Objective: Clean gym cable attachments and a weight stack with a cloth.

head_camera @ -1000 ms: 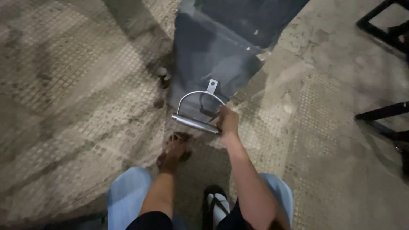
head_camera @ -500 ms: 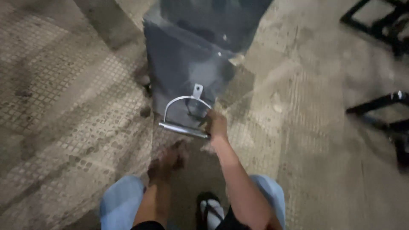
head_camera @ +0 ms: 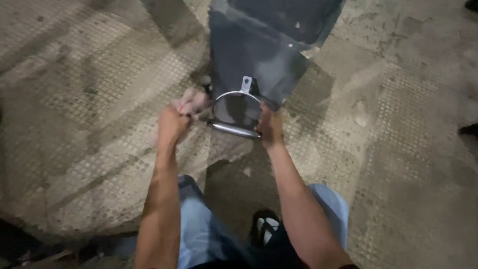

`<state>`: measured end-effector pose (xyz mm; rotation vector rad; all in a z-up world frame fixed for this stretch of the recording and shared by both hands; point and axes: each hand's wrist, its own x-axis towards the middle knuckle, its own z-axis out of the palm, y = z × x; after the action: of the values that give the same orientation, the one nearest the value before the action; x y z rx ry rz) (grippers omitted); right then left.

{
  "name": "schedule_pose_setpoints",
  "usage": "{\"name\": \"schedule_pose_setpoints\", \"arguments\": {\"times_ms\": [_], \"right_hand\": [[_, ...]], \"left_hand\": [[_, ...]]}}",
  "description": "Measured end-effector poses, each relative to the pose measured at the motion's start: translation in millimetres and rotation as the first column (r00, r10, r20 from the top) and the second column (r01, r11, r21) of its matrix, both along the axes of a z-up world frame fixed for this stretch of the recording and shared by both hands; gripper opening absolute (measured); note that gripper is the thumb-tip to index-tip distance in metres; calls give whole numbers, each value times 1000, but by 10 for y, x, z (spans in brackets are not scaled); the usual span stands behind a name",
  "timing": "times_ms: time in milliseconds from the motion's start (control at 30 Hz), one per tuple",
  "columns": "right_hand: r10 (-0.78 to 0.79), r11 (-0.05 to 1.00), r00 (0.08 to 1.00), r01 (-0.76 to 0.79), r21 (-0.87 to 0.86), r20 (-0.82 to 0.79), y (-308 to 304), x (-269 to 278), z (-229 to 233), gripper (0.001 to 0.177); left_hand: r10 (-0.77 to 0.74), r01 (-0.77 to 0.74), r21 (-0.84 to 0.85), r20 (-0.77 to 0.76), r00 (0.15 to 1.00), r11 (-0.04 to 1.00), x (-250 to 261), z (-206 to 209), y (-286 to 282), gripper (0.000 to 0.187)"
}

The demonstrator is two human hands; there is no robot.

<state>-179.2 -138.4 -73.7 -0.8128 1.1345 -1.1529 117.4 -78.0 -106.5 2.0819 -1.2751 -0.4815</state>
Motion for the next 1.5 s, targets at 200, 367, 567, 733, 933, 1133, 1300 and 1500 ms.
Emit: {"name": "schedule_pose_setpoints", "arguments": {"times_ms": [200, 367, 567, 733, 933, 1133, 1300, 1500], "right_hand": [[120, 987, 988, -128, 94, 95, -230, 72, -676, 55], [294, 891, 956, -280, -356, -14, 81, 270, -189, 41], [227, 971, 952, -236, 22, 205, 130, 336, -55, 30], [341, 927, 938, -346, 145, 62, 150, 286, -72, 19], [254, 466, 937, -337, -818, -240, 274, 300, 256, 19], [375, 927, 827, -339, -161, 420, -18, 100, -582, 53], [277, 941, 901, -184, -285, 333, 74, 98, -164, 28], [278, 943, 960, -270, -194, 18, -252, -40, -1000, 37]], "left_hand": [[-199, 125, -166, -585, 786, 978, -736, 1027, -119, 24], [-397, 255, -549, -155, 904, 796, -1153, 246, -480, 19], [-385, 140, -425, -574, 723, 894, -1134, 240, -518, 23], [-405, 210, -352, -695, 594, 912, -994, 208, -478, 30], [-220, 187, -348, -58, 974, 919, -1269, 256, -371, 22], [-74, -7, -436, -169, 983, 900, -1551, 329, -195, 30], [-360, 191, -591, -182, 915, 784, -1661, 239, -261, 38], [-169, 120, -230, -208, 963, 966, -1629, 466, -411, 41]]}}
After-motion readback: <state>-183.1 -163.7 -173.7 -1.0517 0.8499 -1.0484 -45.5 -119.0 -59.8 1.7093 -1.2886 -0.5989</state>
